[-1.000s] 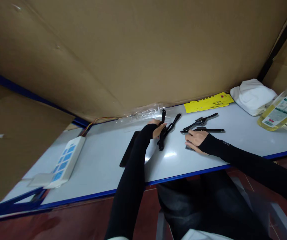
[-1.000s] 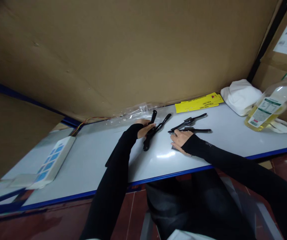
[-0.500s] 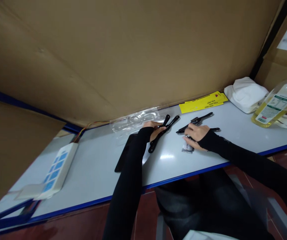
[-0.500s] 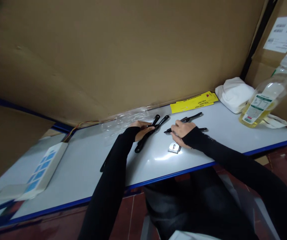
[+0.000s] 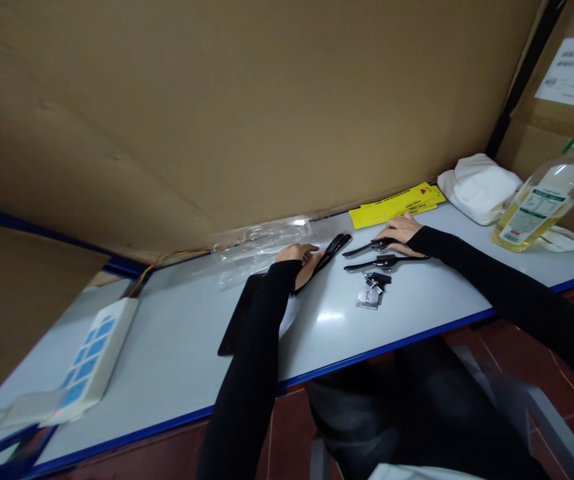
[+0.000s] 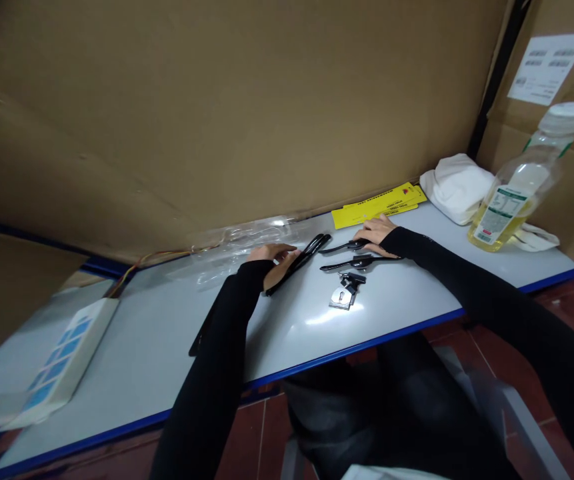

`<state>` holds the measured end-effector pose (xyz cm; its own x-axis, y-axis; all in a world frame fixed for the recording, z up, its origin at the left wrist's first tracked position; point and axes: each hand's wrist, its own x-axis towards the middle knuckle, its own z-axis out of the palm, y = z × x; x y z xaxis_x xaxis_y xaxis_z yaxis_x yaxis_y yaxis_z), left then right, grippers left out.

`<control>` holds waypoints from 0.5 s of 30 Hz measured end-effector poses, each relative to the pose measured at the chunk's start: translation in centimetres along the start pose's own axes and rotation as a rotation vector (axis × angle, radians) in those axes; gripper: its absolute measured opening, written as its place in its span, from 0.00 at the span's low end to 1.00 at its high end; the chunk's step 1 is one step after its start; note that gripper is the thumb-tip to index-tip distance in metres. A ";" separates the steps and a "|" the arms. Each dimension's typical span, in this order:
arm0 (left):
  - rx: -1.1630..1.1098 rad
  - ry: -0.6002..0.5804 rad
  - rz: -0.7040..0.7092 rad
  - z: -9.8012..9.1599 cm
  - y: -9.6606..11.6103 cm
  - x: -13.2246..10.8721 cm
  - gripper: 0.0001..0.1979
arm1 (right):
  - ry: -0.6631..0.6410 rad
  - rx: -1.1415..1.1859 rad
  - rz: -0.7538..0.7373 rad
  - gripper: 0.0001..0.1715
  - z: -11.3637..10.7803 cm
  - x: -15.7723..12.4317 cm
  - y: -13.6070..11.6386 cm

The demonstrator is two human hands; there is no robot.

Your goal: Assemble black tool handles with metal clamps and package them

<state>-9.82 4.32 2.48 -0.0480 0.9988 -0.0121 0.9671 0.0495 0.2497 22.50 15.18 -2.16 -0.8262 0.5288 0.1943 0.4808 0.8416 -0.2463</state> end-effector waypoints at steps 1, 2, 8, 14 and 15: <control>-0.004 0.020 -0.013 -0.1 -0.2 0.0 0.26 | 0.019 0.013 -0.012 0.24 0.6 0.1 0.2; -0.013 0.038 -0.024 -0.2 -0.4 0.1 0.25 | 0.037 0.037 -0.011 0.25 1.1 0.3 0.4; -0.104 0.148 -0.086 -0.7 -3.8 0.6 0.21 | 0.125 0.314 0.176 0.22 2.1 0.2 1.2; -0.152 0.305 -0.220 -1.5 -7.8 0.7 0.12 | 0.209 0.596 0.329 0.24 0.1 -0.4 0.0; -0.143 0.327 -0.258 -1.6 -8.1 0.7 0.11 | 0.237 0.649 0.346 0.24 -0.3 -0.3 -0.6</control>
<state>-18.08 4.65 2.04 -0.3818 0.9001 0.2097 0.8701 0.2736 0.4100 22.56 14.55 -1.81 -0.5404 0.8209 0.1846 0.3712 0.4295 -0.8232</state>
